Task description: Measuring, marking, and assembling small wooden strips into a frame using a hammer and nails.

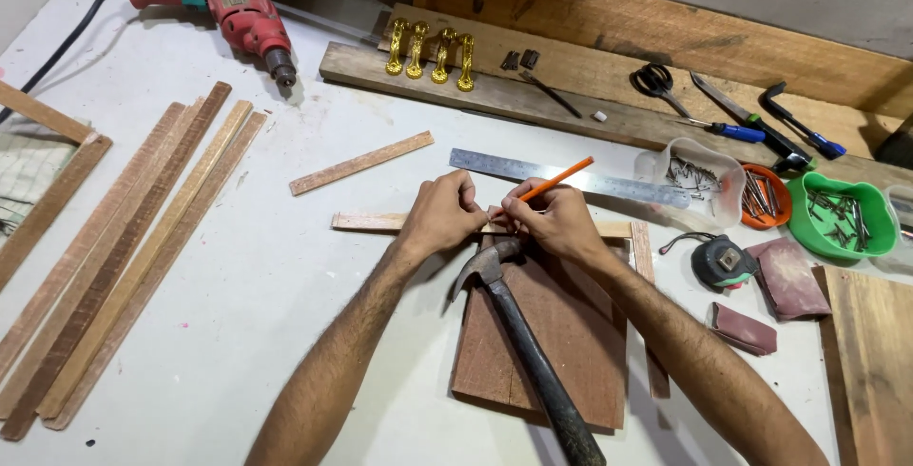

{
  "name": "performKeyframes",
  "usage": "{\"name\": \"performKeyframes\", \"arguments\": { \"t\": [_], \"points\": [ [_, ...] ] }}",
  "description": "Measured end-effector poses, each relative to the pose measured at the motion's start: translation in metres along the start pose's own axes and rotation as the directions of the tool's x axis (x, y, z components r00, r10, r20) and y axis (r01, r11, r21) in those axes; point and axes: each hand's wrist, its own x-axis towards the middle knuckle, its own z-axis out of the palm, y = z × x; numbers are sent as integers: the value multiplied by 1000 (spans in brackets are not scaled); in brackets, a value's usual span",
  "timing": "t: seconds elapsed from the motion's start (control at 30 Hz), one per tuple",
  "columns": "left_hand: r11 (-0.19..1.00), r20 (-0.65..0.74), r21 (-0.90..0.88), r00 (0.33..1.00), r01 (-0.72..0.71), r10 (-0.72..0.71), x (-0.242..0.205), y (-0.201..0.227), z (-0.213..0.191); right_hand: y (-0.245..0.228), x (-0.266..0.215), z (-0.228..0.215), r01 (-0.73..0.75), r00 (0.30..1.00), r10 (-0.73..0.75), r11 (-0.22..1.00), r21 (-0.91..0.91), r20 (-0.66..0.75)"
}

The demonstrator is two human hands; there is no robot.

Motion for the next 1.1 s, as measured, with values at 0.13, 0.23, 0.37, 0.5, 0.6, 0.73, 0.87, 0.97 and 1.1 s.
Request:
{"name": "performKeyframes", "arguments": {
  "t": [0.13,0.23,0.37,0.5,0.6,0.73,0.87,0.97,1.1],
  "points": [
    [1000,1,-24,1000,-13,13,0,0,0,-3,1,4,-14,1000,14,986,-169,-1],
    [1000,0,0,1000,-18,18,2,-3,0,-4,0,6,-1,1000,-6,971,-240,-28],
    [1000,26,12,999,-22,22,5,-4,-1,0,0,6,24,999,-32,966,-257,-28],
    [1000,57,15,998,-9,9,5,-5,-2,3,1,6,117,993,-121,941,-317,7],
    [1000,57,17,998,-9,8,5,-4,-2,2,2,7,92,996,-89,962,-257,21],
    [1000,65,19,998,0,-2,3,-1,-4,-1,-1,7,86,995,-95,948,-305,-16],
    [1000,57,22,998,1,-2,2,-1,-4,-1,1,7,78,997,-75,953,-293,20],
    [1000,52,22,999,-2,1,4,-3,-4,-3,0,7,108,994,-113,950,-294,2],
    [999,69,35,998,-3,1,5,-7,-1,0,3,6,-10,999,20,948,-317,26]
  ]
}}
